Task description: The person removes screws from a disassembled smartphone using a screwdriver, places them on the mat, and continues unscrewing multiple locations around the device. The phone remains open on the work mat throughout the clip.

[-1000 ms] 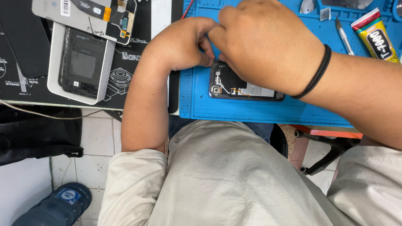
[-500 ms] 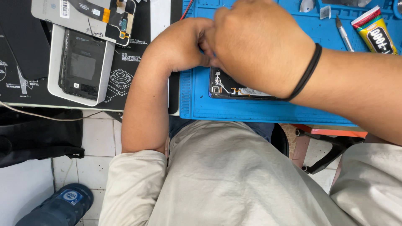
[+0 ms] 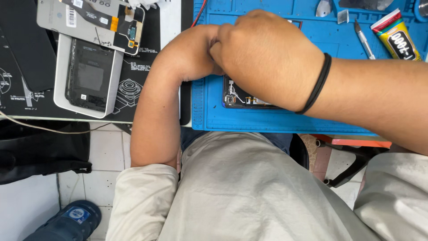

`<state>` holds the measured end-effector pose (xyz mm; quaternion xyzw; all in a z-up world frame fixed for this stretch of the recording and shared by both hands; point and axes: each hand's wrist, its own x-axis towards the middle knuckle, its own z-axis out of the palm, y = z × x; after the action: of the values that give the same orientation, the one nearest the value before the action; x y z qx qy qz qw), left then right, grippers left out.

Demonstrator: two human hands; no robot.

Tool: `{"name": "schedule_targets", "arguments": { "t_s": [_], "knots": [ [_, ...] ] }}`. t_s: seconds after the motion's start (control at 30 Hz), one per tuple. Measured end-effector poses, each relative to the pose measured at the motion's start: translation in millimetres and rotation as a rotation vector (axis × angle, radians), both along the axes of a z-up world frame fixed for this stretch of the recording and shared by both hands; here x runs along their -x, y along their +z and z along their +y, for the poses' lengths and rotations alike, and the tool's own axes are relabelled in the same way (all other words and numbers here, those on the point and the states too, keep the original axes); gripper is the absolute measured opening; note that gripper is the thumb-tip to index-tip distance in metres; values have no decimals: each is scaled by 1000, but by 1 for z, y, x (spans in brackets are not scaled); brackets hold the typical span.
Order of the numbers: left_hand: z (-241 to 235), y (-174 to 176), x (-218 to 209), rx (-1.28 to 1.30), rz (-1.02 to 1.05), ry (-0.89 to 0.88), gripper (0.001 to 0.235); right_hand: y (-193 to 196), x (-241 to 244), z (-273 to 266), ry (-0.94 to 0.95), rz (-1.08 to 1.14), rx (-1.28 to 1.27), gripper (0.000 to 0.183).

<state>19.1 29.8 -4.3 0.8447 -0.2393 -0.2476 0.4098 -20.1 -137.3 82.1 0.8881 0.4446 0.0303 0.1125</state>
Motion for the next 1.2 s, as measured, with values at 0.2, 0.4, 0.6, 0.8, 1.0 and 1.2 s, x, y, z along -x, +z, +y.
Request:
{"name": "schedule_targets", "arguments": {
  "t_s": [0.2, 0.4, 0.6, 0.8, 1.0, 1.2],
  "knots": [
    [6, -11, 0, 99, 5, -4, 44, -5, -3, -11, -1, 16, -121, 10],
    [10, -15, -5, 365, 12, 157, 44, -14, -19, -86, -292, 262, -609, 19],
    [1, -9, 5, 596, -267, 61, 34, -53, -2, -125, -520, 538, -1146, 15],
    [-3, -2, 11, 553, -295, 62, 22, -65, 16, -132, -622, 429, -1154, 17],
    [-9, 5, 12, 529, -312, 98, 18, -67, 20, -128, -468, 360, -1146, 16],
    [-13, 10, 14, 578, -392, 157, 13, -75, 24, -127, -570, 428, -1253, 18]
  ]
}}
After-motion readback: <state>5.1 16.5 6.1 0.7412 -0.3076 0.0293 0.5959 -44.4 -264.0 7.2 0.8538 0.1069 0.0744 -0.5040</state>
